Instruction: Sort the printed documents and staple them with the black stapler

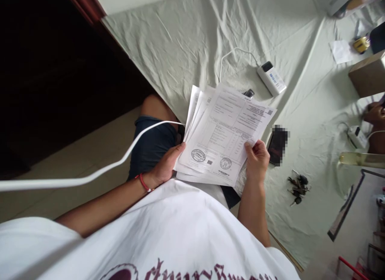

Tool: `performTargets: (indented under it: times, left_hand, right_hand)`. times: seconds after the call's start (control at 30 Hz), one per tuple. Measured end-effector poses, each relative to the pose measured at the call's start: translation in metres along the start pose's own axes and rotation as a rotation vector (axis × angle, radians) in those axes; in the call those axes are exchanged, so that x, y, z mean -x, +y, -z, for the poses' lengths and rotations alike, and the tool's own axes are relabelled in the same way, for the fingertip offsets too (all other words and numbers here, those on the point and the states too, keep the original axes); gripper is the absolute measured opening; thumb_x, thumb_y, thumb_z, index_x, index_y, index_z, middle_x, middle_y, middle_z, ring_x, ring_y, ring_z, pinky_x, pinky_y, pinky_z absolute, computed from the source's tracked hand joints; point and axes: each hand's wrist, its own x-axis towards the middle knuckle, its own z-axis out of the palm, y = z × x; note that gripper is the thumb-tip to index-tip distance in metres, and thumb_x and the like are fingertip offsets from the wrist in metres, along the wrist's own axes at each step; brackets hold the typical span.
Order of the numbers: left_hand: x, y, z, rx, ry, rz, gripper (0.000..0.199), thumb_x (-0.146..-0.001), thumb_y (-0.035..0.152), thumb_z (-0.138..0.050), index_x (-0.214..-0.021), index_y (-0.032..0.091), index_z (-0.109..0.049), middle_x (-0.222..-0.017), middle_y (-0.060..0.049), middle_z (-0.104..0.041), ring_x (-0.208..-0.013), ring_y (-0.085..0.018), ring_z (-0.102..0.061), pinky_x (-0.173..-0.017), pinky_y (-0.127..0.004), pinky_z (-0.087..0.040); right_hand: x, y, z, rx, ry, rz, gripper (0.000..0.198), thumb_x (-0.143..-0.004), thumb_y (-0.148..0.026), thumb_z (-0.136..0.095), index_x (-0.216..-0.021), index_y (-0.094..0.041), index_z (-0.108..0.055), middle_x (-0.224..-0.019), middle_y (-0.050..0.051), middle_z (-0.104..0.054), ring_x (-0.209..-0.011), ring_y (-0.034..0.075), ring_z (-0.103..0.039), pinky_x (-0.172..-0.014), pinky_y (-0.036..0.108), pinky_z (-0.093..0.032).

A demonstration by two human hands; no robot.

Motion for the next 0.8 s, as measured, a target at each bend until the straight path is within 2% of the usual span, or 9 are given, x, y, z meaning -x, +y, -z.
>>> performTargets:
  times: [0.1, 0.23, 0.37, 0.53, 0.63, 0.8]
  left_hand:
    - [-0.002, -0.001, 0.001, -0.02, 0.045, -0.025, 0.061, -0.074, 0.064, -0.079, -0.108, 0.014, -0.076, -0.109, -0.013, -0.079, -0.118, -0.04, -0.068, -0.101, -0.05, -0.056]
    - [-0.003, 0.0, 0.004, -0.036, 0.118, -0.02, 0.058, -0.064, 0.062, -0.087, -0.097, 0.015, -0.078, -0.103, -0.012, -0.08, -0.113, -0.037, -0.07, -0.1, -0.046, -0.057]
    - [-0.002, 0.002, 0.007, -0.114, 0.102, 0.011, 0.055, -0.067, 0.067, -0.083, -0.093, 0.019, -0.078, -0.096, -0.009, -0.079, -0.105, -0.034, -0.072, -0.09, -0.044, -0.059]
    - [-0.003, 0.002, 0.007, -0.194, 0.127, -0.086, 0.059, -0.063, 0.074, -0.082, -0.085, 0.02, -0.076, -0.096, -0.009, -0.078, -0.108, -0.035, -0.069, -0.095, -0.042, -0.057]
    - [-0.003, 0.0, 0.005, -0.191, 0.074, -0.063, 0.061, -0.066, 0.075, -0.079, -0.088, 0.019, -0.078, -0.097, -0.01, -0.079, -0.108, -0.035, -0.07, -0.094, -0.044, -0.058]
    - [-0.001, -0.004, 0.001, -0.124, 0.146, -0.021, 0.067, -0.07, 0.069, -0.081, -0.103, 0.012, -0.078, -0.105, -0.013, -0.079, -0.118, -0.037, -0.068, -0.102, -0.044, -0.055]
  right_hand:
    - [0.001, -0.004, 0.0, 0.055, -0.007, -0.01, 0.03, -0.084, -0.046, -0.072, -0.092, -0.017, -0.066, -0.071, -0.006, -0.053, -0.064, 0.007, -0.043, -0.06, 0.02, -0.036]
    - [0.002, -0.004, 0.007, 0.183, 0.079, 0.036, 0.032, -0.087, -0.046, -0.07, -0.078, -0.015, -0.063, -0.063, -0.007, -0.042, -0.06, 0.006, -0.035, -0.055, 0.02, -0.028]
    - [0.001, -0.002, 0.023, 0.045, 0.211, 0.012, 0.033, -0.083, -0.047, -0.074, -0.079, -0.015, -0.063, -0.064, -0.006, -0.05, -0.059, 0.006, -0.039, -0.055, 0.019, -0.033]
    - [0.002, 0.002, 0.041, -0.119, 0.338, -0.014, 0.034, -0.073, -0.043, -0.082, -0.075, -0.015, -0.062, -0.069, -0.004, -0.06, -0.063, 0.007, -0.049, -0.06, 0.019, -0.042]
    - [0.006, 0.005, 0.041, -0.197, 0.347, -0.043, 0.035, -0.069, -0.042, -0.084, -0.078, -0.015, -0.064, -0.074, -0.003, -0.065, -0.067, 0.008, -0.055, -0.065, 0.021, -0.047]
    - [0.013, 0.003, 0.022, -0.268, 0.286, -0.079, 0.034, -0.073, -0.043, -0.082, -0.08, -0.017, -0.063, -0.076, -0.003, -0.066, -0.067, 0.008, -0.056, -0.067, 0.021, -0.049]
